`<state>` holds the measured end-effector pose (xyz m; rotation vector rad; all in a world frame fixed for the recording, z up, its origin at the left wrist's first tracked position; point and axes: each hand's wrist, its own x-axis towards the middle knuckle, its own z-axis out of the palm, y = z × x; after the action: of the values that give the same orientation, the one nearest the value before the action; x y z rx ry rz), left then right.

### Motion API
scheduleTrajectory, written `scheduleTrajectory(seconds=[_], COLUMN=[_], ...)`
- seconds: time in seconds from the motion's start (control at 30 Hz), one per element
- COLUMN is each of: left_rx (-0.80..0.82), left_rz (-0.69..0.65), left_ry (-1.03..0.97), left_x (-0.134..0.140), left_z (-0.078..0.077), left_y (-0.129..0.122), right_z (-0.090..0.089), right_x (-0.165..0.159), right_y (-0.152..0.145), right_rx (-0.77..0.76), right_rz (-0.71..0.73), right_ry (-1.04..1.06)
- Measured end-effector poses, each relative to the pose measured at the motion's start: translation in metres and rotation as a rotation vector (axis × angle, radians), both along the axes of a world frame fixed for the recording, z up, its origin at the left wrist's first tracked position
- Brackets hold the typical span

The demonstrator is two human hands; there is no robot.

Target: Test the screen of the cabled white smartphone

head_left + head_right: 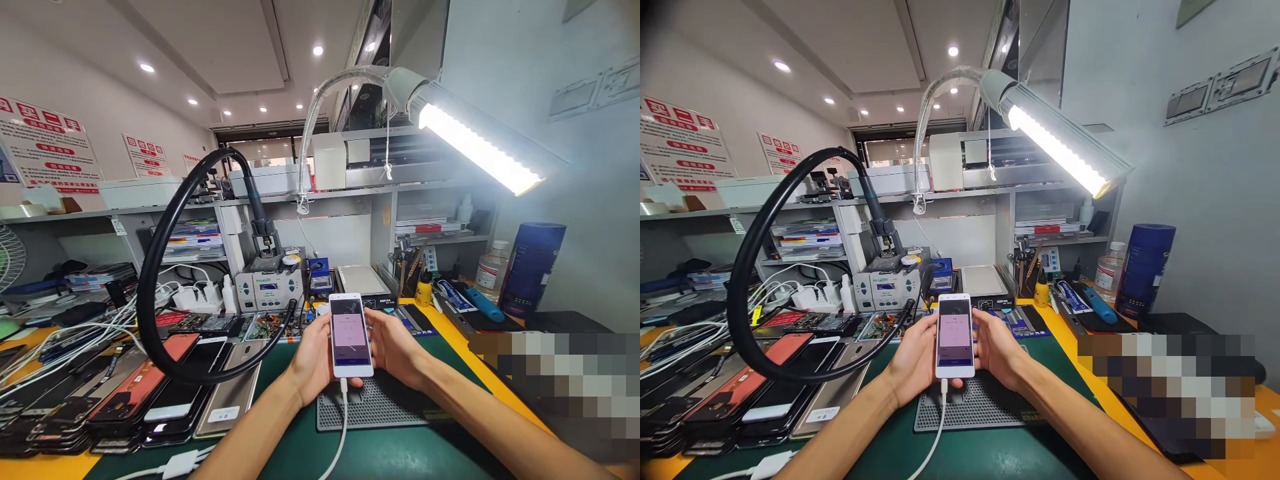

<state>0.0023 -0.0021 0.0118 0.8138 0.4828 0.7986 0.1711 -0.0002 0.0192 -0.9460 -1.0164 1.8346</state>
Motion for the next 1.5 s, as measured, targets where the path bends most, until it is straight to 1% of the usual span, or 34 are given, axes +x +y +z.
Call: scheduleTrajectory(seconds=[0.1,0.3,0.7,0.9,1.1,1.37,1.5], left_rx=[-0.003,-0.02,-0.053,-0.064,-0.058,-0.05,-0.046], left_rz=[0.0,0.016,-0.068,-0.034,-0.038,-0.007,-0.006], left_ry=[0.014,0.042,-0.009,0.002,0.0,0.026,0.025], left_x=[-0.0002,0.0001,-0.0025,-0.0015,-0.0021,-0.0015,-0.0022], left_z=[0.0005,0.0001,-0.0012,-0.0016,-0.0005,0.0003,-0.0004], left_y=[-0.0009,-0.0009,0.0026,0.0021,0.0006,0.0014,0.0011], right_z=[-0.0003,-0.0019,-0.0045,-0.0051,-0.004,-0.0021,-0.002], right_x=[0.003,0.0073,0.0096,0.0097,0.0094,0.0071,0.007], right_y=[0.0024,0.0035,0.0079,0.007,0.0046,0.0016,0.0015], right_rx=[-0.034,-0.056,-0.104,-0.082,-0.062,-0.032,-0.02], right_rz=[0.033,0.071,0.062,0.075,0.096,0.063,0.075], right_ry=[0.037,0.076,0.07,0.083,0.089,0.054,0.052])
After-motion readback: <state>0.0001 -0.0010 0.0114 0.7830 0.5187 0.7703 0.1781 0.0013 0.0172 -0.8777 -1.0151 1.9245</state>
